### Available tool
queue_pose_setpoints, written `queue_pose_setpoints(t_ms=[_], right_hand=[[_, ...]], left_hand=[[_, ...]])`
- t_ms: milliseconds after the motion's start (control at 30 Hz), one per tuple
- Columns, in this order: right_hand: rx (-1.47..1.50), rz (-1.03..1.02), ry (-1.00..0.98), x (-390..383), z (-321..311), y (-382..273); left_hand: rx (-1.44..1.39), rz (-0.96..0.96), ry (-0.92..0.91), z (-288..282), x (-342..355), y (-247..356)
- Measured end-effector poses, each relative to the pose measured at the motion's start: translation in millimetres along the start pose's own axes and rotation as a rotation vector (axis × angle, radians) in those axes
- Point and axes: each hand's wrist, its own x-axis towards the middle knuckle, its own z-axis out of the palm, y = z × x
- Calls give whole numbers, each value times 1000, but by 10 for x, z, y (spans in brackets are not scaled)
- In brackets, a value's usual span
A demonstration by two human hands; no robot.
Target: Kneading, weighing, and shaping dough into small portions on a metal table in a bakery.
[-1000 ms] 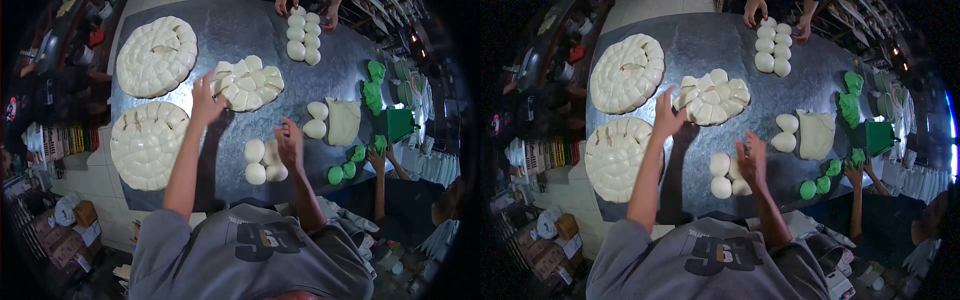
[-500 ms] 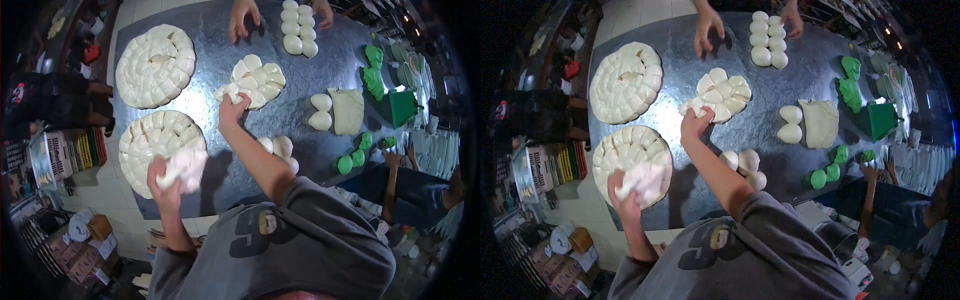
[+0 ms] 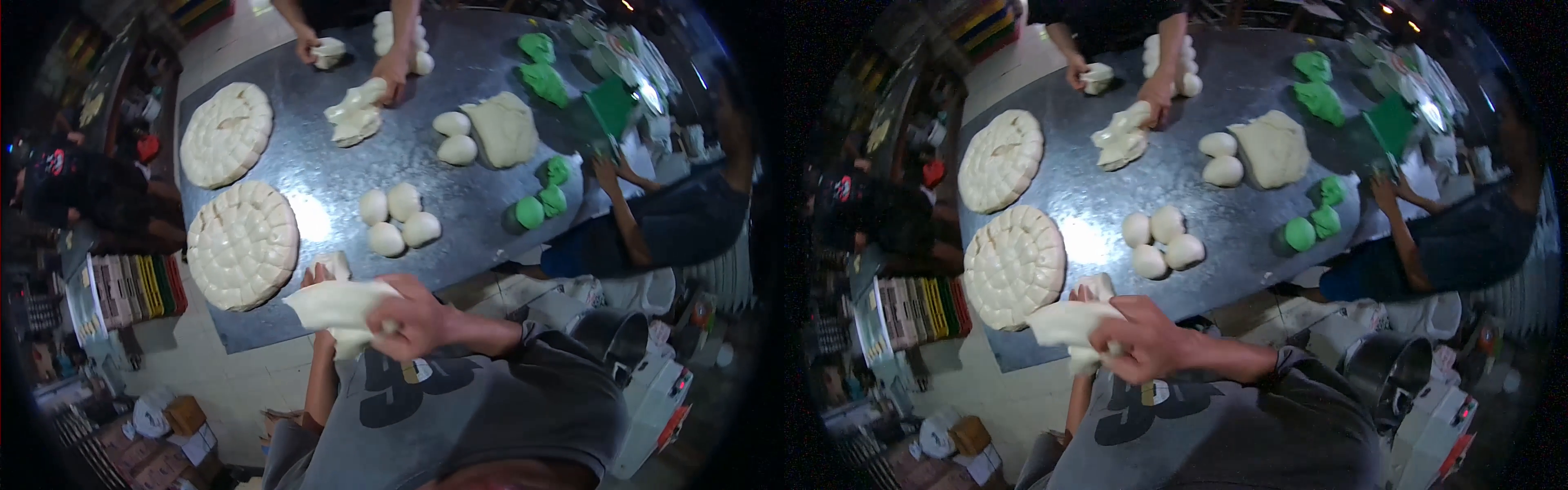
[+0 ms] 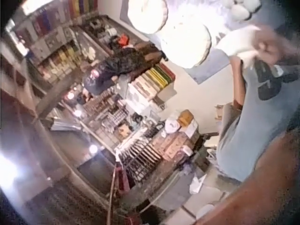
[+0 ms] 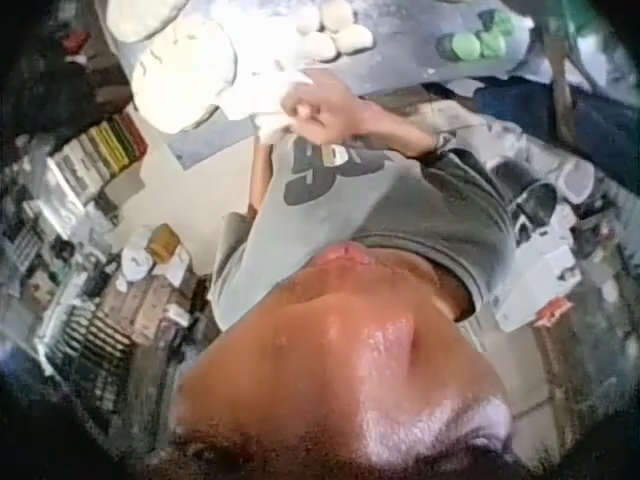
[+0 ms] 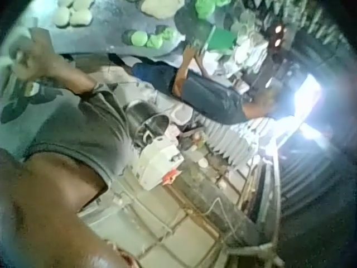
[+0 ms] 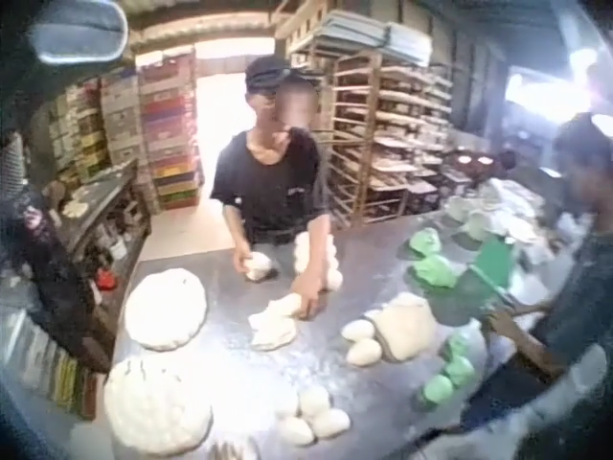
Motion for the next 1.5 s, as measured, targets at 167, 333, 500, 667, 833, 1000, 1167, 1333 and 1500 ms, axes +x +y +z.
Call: queue_pose_setpoints(t_ms=[167, 333, 500, 667, 833, 1000, 1167, 1333, 1500], right_hand=[[-70, -215, 1110, -623, -275, 384], [-558, 874, 532, -1566, -645, 1342], [-1058, 527, 855, -1521, -341, 2009], [-1272, 530, 922, -926, -830, 2558], [-1214, 392, 814, -504, -1688, 2930], [-1208, 313, 787, -768, -1440, 2767], [-1147, 190, 691, -1369, -765, 2111], [-1086, 318, 896, -1349, -895, 1800], [-1285, 336, 529, -1737, -596, 1741]], left_hand=[[409, 45, 105, 397, 70, 227], [604, 156, 206, 500, 320, 302], [707, 307, 222, 463, 857, 166], [623, 386, 213, 420, 1495, 80], [733, 204, 281, 498, 1913, -1], [626, 107, 443, 734, 1231, 142], [579, 10, 139, 824, 59, 643], [379, 175, 248, 398, -37, 798], [439, -15, -248, 493, -381, 595]])
